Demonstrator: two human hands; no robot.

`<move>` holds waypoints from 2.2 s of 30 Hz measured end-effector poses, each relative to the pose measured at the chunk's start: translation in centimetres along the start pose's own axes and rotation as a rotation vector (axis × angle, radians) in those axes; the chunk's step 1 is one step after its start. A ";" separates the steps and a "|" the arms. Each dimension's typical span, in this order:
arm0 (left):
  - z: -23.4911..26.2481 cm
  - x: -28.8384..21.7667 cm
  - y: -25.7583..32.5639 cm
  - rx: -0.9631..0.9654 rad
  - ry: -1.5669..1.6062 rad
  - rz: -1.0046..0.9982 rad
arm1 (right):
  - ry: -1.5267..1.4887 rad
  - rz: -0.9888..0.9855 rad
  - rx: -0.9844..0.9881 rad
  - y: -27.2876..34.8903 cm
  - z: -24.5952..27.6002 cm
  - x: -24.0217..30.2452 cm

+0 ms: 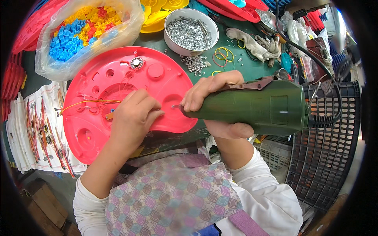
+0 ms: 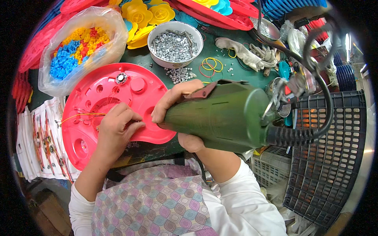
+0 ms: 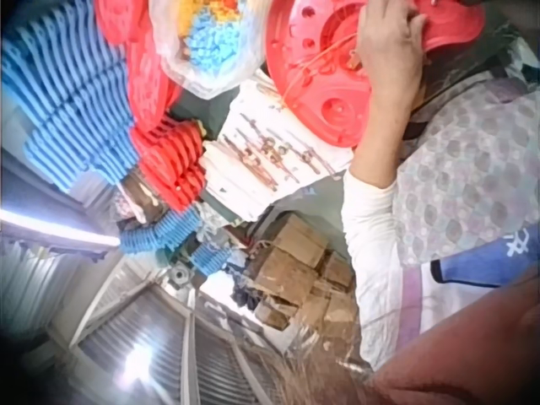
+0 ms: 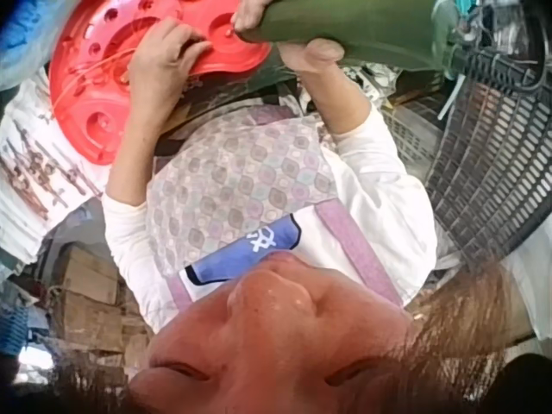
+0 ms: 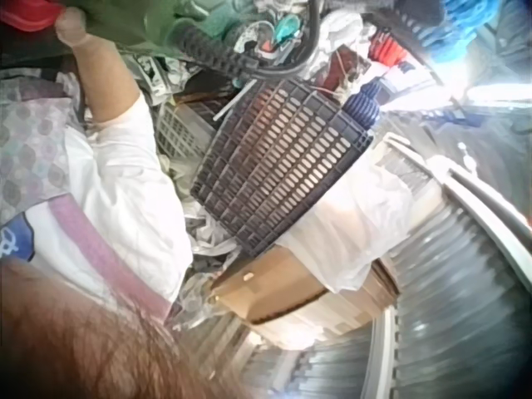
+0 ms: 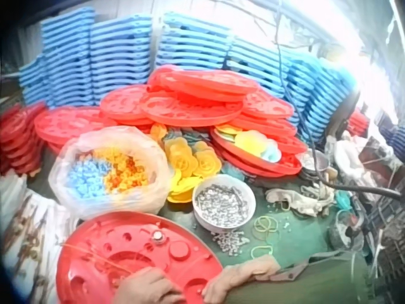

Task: The person assembles small craft kits by placing colorful plastic pieces into red and blue plastic trays, using a green handheld tool to secure components. They handle star-shaped pieces, small beads, and pre-assembled kits laid out on a white sheet, then place finished items into white packaging.

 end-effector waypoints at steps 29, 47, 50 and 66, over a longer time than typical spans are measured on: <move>10.7 4.2 10.7 -0.284 -0.416 0.042 | -0.401 0.168 0.193 -4.2 -16.0 -2.2; 11.4 10.8 16.3 -0.200 0.037 0.535 | -0.264 -0.142 0.226 -3.5 -21.1 -9.1; 11.4 10.7 16.2 -0.194 0.059 0.556 | -0.147 -0.204 0.302 -4.1 -21.8 -8.4; 11.3 10.3 16.0 -0.169 0.018 0.543 | -0.482 -0.093 0.135 -4.7 -20.1 -8.0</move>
Point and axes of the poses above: each hand's wrist, its own y-axis away from the middle knuckle, its own z-axis out of the back of the hand, x = y × z, the point moved 9 cm from there along -y, towards the middle knuckle, and after that the axes turned 7 degrees about -y, right-handed, at the moved point
